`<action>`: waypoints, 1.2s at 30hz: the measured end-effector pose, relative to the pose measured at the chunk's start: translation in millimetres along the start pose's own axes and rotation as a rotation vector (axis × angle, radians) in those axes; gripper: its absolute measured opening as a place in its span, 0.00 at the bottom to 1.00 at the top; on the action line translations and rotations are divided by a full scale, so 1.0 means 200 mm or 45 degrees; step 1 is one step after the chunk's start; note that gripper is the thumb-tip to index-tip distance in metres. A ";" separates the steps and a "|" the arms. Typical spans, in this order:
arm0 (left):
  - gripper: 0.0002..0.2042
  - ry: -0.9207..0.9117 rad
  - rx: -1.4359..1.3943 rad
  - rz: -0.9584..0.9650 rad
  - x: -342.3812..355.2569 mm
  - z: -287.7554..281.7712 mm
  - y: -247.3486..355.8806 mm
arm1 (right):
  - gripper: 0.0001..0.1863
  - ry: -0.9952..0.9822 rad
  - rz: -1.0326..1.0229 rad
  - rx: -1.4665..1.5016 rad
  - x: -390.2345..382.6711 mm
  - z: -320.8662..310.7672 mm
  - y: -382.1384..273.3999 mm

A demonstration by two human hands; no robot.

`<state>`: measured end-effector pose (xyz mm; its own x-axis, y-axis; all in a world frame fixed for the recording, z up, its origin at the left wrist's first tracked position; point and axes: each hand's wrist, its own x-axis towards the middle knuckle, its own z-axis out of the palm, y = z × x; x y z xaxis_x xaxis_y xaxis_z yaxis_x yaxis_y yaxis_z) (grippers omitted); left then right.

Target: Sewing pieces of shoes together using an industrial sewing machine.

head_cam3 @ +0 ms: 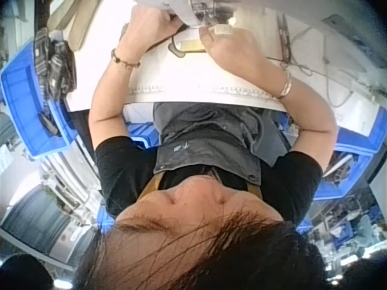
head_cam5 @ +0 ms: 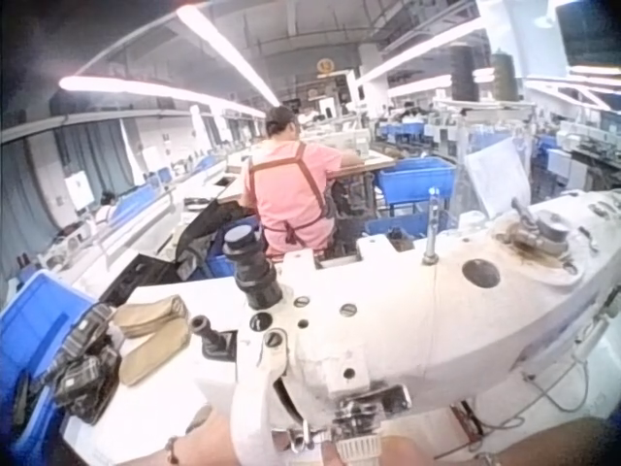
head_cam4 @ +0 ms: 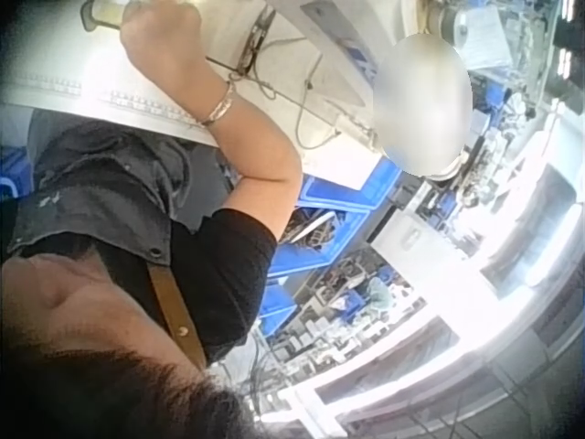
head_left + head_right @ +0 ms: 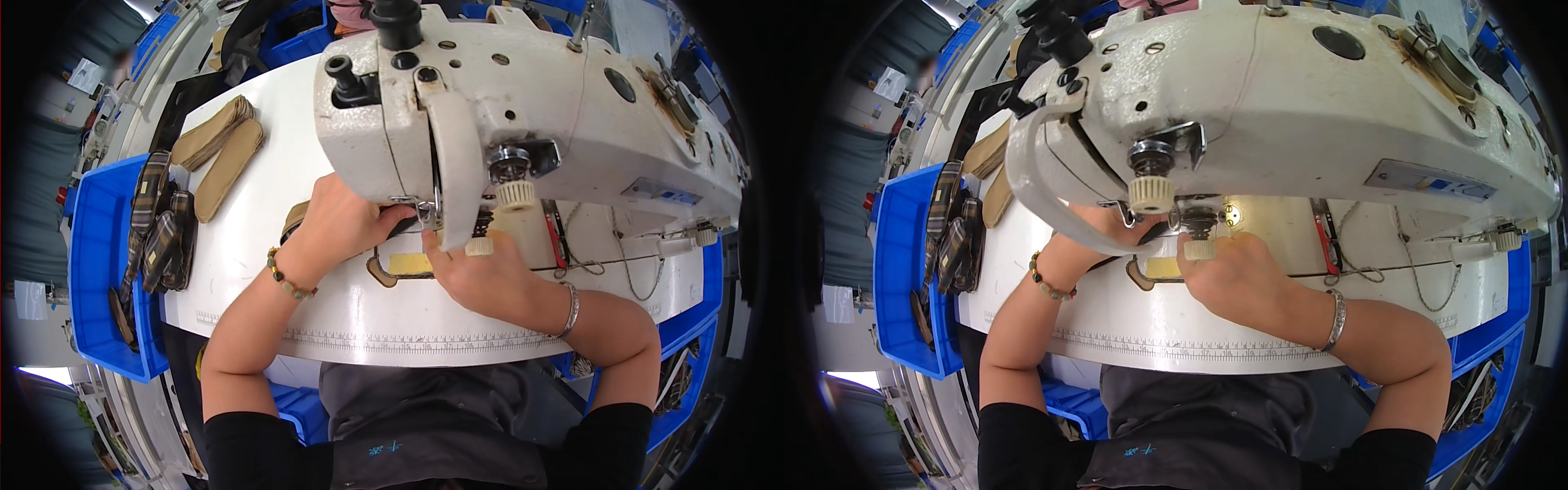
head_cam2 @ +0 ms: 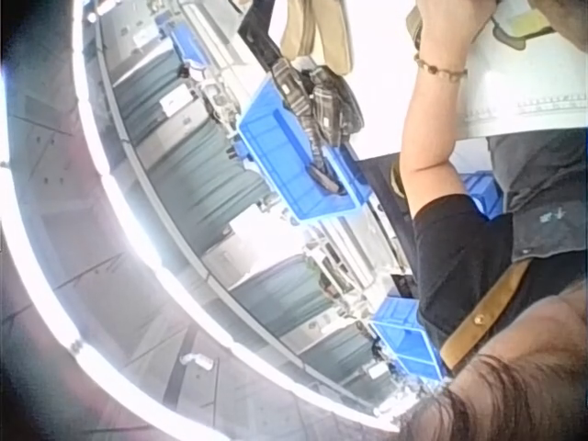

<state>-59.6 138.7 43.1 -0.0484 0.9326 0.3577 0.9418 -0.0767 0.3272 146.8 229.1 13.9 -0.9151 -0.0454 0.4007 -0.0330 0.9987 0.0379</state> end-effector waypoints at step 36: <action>0.13 -0.016 -0.173 -0.358 -0.07 0.07 0.03 | 0.05 0.117 0.027 0.261 -0.01 0.05 -0.03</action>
<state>-47.7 129.9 27.4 -0.2957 0.9282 0.2260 0.8390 0.1392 0.5260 145.4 224.3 3.5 -0.8762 -0.0164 0.4816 -0.1036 0.9825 -0.1548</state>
